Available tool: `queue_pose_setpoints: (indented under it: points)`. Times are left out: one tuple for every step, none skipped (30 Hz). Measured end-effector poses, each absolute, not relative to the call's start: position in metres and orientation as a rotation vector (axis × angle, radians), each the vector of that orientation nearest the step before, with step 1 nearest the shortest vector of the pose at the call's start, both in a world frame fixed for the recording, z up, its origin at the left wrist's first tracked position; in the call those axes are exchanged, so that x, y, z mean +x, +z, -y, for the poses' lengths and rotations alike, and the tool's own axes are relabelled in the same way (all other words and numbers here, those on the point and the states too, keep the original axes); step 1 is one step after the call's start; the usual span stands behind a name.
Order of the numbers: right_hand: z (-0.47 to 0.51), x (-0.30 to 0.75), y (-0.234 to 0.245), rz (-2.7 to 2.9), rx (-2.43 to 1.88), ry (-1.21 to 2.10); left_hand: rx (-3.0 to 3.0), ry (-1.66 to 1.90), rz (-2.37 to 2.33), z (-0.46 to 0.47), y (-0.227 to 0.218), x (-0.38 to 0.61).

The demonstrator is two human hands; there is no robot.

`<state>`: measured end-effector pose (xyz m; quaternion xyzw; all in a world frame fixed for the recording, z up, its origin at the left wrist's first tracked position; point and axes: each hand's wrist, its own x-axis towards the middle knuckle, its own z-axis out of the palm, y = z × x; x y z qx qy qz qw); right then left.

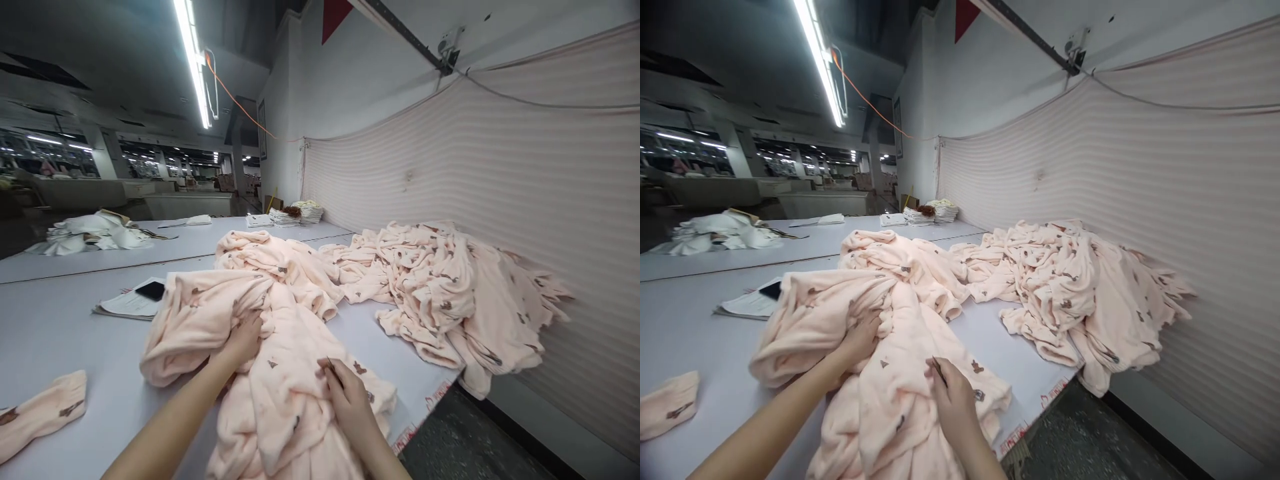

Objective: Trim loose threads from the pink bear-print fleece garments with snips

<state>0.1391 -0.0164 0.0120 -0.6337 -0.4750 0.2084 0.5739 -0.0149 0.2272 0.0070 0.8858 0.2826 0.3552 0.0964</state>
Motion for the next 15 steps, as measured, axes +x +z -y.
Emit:
queue_pose_setpoints:
  points:
    - [0.023, 0.136, 0.013, 1.159, -1.493, 0.49, 2.621, 1.072, -0.867, -0.22, 0.011, -0.021]
    - [0.028, 0.134, 0.013, 1.216, -1.505, 0.499, 2.608, 1.105, -0.903, -0.209, 0.013, -0.028]
    - [0.031, 0.13, 0.011, 1.276, -1.515, 0.514, 2.59, 1.146, -0.938, -0.193, 0.015, -0.035]
    - [0.031, 0.127, 0.007, 1.329, -1.524, 0.523, 2.575, 1.175, -0.96, -0.174, 0.014, -0.042]
    - [0.028, 0.124, 0.003, 1.365, -1.536, 0.52, 2.566, 1.19, -0.971, -0.153, 0.013, -0.048]
    - [0.024, 0.121, -0.001, 1.38, -1.556, 0.508, 2.563, 1.192, -0.971, -0.131, 0.009, -0.053]
    - [0.018, 0.118, -0.005, 1.384, -1.582, 0.485, 2.581, 1.163, -0.933, -0.111, 0.005, -0.055]
    - [0.011, 0.116, -0.008, 1.386, -1.614, 0.457, 2.625, 1.108, -0.857, -0.093, -0.001, -0.056]
    - [0.005, 0.114, -0.01, 1.387, -1.647, 0.424, 2.696, 1.054, -0.829, -0.079, -0.007, -0.056]
    - [-0.001, 0.113, -0.011, 1.397, -1.678, 0.398, 2.746, 0.996, -0.834, -0.069, -0.014, -0.054]
    - [-0.006, 0.112, -0.012, 1.413, -1.703, 0.38, 2.784, 0.942, -0.839, -0.062, -0.02, -0.052]
    - [-0.009, 0.112, -0.011, 1.431, -1.719, 0.37, 2.804, 0.898, -0.855, -0.058, -0.025, -0.05]
    - [-0.011, 0.112, -0.011, 1.445, -1.731, 0.366, 2.81, 0.856, -0.865, -0.058, -0.03, -0.048]
    - [-0.012, 0.112, -0.01, 1.454, -1.741, 0.371, 2.814, 0.827, -0.863, -0.058, -0.033, -0.047]
    - [-0.012, 0.113, -0.01, 1.46, -1.747, 0.381, 2.821, 0.806, -0.859, -0.06, -0.036, -0.047]
